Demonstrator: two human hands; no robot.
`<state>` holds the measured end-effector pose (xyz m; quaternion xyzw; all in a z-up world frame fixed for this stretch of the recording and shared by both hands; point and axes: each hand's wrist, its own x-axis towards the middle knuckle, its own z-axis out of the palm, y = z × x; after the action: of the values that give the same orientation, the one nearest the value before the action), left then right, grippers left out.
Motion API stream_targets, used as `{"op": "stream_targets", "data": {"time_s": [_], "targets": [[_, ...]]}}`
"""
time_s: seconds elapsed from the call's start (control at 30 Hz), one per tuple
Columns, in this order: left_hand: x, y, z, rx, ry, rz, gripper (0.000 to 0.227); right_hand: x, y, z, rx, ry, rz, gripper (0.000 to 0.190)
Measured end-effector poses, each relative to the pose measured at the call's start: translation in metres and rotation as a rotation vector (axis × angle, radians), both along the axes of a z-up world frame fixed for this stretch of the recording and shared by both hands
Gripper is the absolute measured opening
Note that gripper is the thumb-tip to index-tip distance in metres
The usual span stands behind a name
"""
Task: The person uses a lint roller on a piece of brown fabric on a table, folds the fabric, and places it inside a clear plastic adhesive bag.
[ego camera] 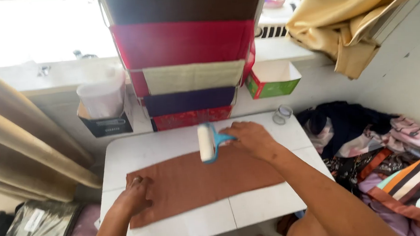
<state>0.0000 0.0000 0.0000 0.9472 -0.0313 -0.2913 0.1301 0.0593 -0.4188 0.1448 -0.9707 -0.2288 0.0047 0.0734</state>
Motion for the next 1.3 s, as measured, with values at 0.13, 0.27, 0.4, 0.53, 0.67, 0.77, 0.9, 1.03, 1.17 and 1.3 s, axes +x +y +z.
{"op": "stream_targets", "data": {"time_s": [0.13, 0.27, 0.4, 0.53, 0.67, 0.77, 0.9, 1.03, 1.17, 1.3], "targets": [[-0.002, 0.007, -0.012, 0.156, 0.035, -0.047, 0.058, -0.012, 0.02, -0.016, -0.065, 0.316, 0.057, 0.041], [-0.001, 0.003, -0.005, 0.197, 0.072, -0.01, 0.077, -0.009, 0.021, -0.03, 0.021, 0.465, 0.02, 0.043], [0.005, -0.001, 0.005, 0.185, 0.103, 0.026, 0.08, 0.002, -0.004, -0.007, 0.177, 0.621, -0.32, 0.04], [0.008, -0.002, 0.0, 0.184, 0.125, 0.032, 0.086, 0.037, -0.097, -0.033, -0.003, 0.571, -0.292, 0.046], [0.011, 0.001, -0.025, 0.256, 0.047, -0.03, 0.099, 0.026, -0.108, -0.013, -0.186, 0.457, -0.44, 0.037], [0.012, 0.001, -0.025, 0.263, 0.04, -0.03, 0.1, 0.018, -0.081, -0.014, -0.155, 0.439, -0.346, 0.035], [0.009, -0.002, -0.018, 0.265, 0.038, -0.029, 0.094, 0.01, -0.051, -0.003, -0.078, 0.51, -0.348, 0.038], [0.01, 0.001, -0.024, 0.278, 0.042, -0.043, 0.099, 0.034, -0.122, -0.024, -0.196, 0.464, -0.407, 0.039], [0.008, 0.004, -0.011, 0.237, 0.03, -0.027, 0.088, 0.023, -0.137, -0.007, -0.178, 0.432, -0.594, 0.041], [0.012, 0.028, -0.026, 0.17, -0.032, -0.009, 0.079, 0.026, -0.098, -0.023, -0.163, 0.409, -0.329, 0.037]]}}
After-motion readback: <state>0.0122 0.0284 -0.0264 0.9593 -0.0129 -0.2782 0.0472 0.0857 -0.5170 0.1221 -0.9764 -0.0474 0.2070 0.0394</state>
